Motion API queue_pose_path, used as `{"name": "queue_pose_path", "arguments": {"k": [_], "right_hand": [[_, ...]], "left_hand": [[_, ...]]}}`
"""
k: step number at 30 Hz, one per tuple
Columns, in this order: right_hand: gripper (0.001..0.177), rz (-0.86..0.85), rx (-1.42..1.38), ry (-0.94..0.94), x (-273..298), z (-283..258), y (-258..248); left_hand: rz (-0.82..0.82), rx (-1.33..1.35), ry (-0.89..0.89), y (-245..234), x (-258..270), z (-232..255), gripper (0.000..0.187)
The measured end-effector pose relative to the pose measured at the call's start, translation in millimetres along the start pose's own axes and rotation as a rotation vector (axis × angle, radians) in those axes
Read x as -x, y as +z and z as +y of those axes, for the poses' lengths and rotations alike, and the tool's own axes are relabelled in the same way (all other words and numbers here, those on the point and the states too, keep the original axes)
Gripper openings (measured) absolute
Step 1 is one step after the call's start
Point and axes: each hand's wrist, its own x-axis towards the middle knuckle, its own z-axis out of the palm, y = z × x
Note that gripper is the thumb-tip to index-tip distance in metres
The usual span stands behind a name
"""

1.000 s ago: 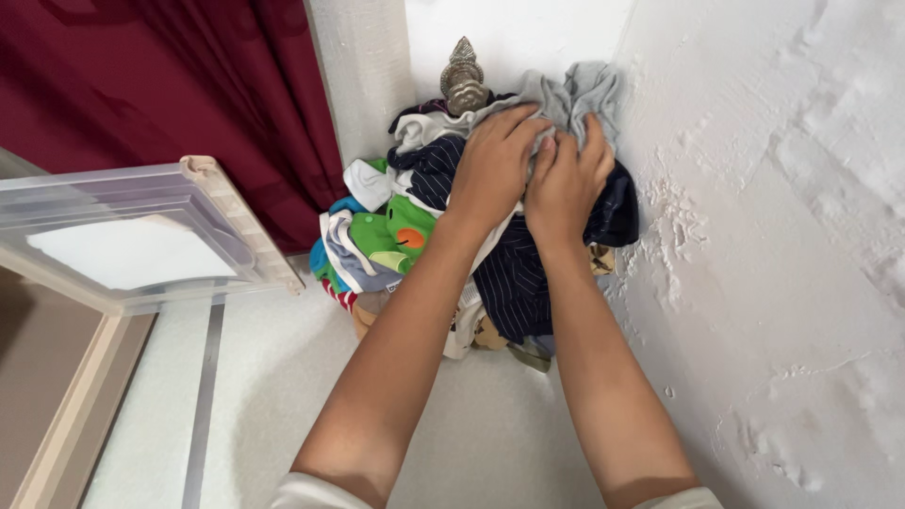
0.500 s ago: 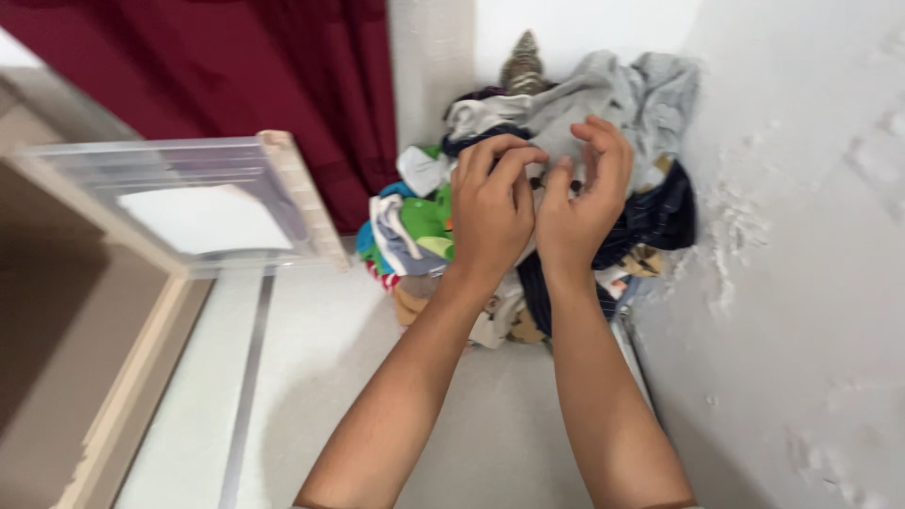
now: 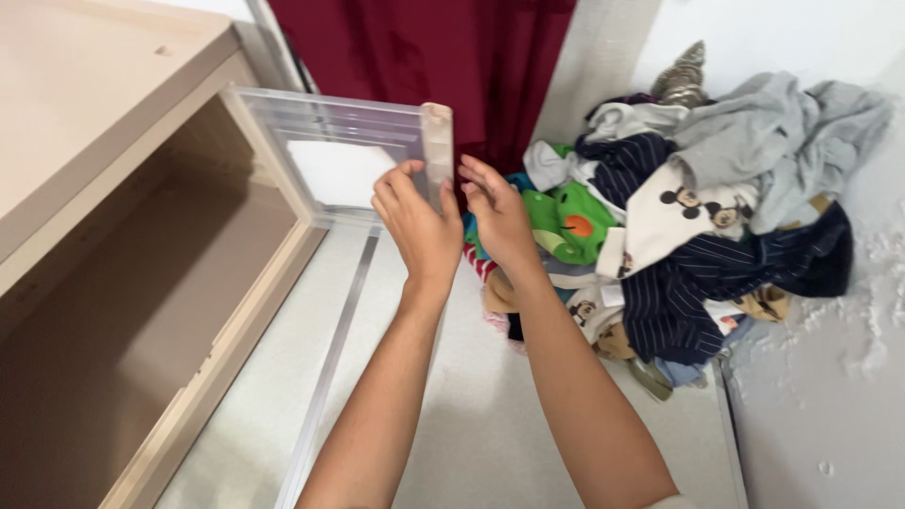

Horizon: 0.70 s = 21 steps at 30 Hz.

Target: The person opens a plastic storage drawer and removes various pieces of clothing, including shirts and pants, placing them onto a pile on the floor. The person continues to empty the drawer until it is empty, then closes the drawer.

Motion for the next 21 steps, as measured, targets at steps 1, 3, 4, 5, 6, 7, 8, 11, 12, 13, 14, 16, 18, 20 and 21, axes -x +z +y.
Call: {"name": "queue_pose_path", "arguments": {"k": [1, 3, 4, 5, 6, 7, 8, 11, 12, 13, 14, 16, 18, 20, 21], "right_hand": [[0.04, -0.003, -0.011, 0.012, 0.7, 1.1, 5.0], [0.038, 0.009, -0.002, 0.051, 4.8, -1.1, 13.6], [0.038, 0.024, 0.019, 0.076, 8.7, -3.8, 16.4], [0.038, 0.04, 0.041, 0.101, 12.1, -6.7, 19.0], [0.038, 0.026, 0.017, 0.115, 14.9, -9.1, 20.8], [0.039, 0.013, -0.007, 0.13, 18.9, -10.2, 21.4], [0.039, -0.001, -0.032, 0.146, 23.0, -10.3, 21.2], [0.04, -0.202, -0.088, 0.214, 31.9, -8.0, 19.4], [0.041, -0.273, -0.083, 0.248, 36.7, -7.6, 21.0], [0.042, -0.343, -0.075, 0.276, 39.3, -9.2, 22.0], [0.043, -0.412, -0.067, 0.304, 41.6, -11.1, 25.2], [0.041, -0.49, -0.094, 0.238, 49.1, -13.6, 38.1], [0.038, -0.543, -0.128, 0.192, 54.5, -14.2, 55.7], [0.034, -0.57, -0.166, 0.16, 58.9, -13.4, 76.0], [0.03, -0.581, -0.162, 0.159, 61.4, -13.0, 85.7]], "left_hand": [[-0.022, -0.003, 0.004, -4.4, 2.8, -5.3, 0.039], [-0.05, 0.024, -0.013, -10.2, 6.6, -11.1, 0.04], [-0.064, 0.038, -0.022, -13.1, 8.7, -12.2, 0.04], [-0.067, 0.056, -0.021, -16.7, 10.2, -12.7, 0.04], [-0.07, 0.075, -0.02, -20.6, 12.2, -12.8, 0.041], [-0.074, 0.092, -0.02, -25.6, 15.9, -12.7, 0.041], [-0.068, 0.101, -0.018, -31.6, 20.9, -12.3, 0.041], [-0.049, 0.118, -0.018, -54.4, 39.0, -11.9, 0.038], [-0.045, 0.12, -0.027, -64.0, 47.0, -11.7, 0.036], [-0.039, 0.125, -0.031, -72.4, 52.5, -11.5, 0.035], [-0.018, 0.13, -0.047, -81.4, 57.7, -11.4, 0.033], [0.024, 0.139, -0.086, -99.5, 70.0, -10.9, 0.029], [0.061, 0.149, -0.12, -118.0, 79.6, -11.9, 0.022], [0.11, 0.144, -0.146, -136.4, 86.7, -15.1, 0.016], [0.139, 0.134, -0.155, -144.6, 89.2, -17.0, 0.014]]}}
